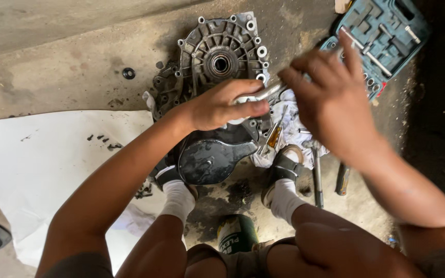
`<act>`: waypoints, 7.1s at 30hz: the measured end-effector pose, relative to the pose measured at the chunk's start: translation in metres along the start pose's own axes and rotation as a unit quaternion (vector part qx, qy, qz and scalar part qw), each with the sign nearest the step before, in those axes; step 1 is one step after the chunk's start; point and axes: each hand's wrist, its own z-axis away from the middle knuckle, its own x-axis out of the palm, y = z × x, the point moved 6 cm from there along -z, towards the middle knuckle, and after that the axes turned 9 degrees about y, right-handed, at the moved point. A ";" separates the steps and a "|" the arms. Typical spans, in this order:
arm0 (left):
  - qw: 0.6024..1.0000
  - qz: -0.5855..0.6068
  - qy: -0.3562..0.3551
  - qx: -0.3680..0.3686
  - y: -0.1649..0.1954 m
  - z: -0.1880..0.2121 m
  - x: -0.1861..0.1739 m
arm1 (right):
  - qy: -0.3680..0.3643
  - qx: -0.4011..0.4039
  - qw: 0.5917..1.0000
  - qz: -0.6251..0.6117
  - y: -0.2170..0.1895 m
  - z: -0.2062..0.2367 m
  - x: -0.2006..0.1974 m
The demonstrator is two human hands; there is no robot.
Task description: The person removes a bearing from an engine casing using a ratchet and socket, then flips the casing to inspect the interior. They use a screwdriver to probe internal components and continue manipulating the casing.
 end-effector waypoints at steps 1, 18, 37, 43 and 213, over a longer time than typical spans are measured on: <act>1.000 0.000 0.017 -0.012 -0.001 -0.001 -0.003 | 0.001 0.010 1.000 -0.011 -0.006 0.005 0.004; 1.000 -0.017 0.015 -0.011 -0.016 -0.004 -0.003 | -0.203 0.145 0.951 -0.182 -0.039 0.019 0.015; 0.992 -0.090 0.003 -0.090 -0.025 -0.008 0.002 | -0.317 0.137 0.917 -0.200 -0.027 0.020 0.030; 0.995 -0.024 0.043 0.082 -0.011 -0.009 -0.008 | -0.160 0.065 0.984 -0.035 -0.016 0.021 0.021; 0.987 -0.005 0.008 -0.159 -0.007 0.005 0.005 | -0.023 0.051 0.992 -0.116 0.001 -0.006 0.012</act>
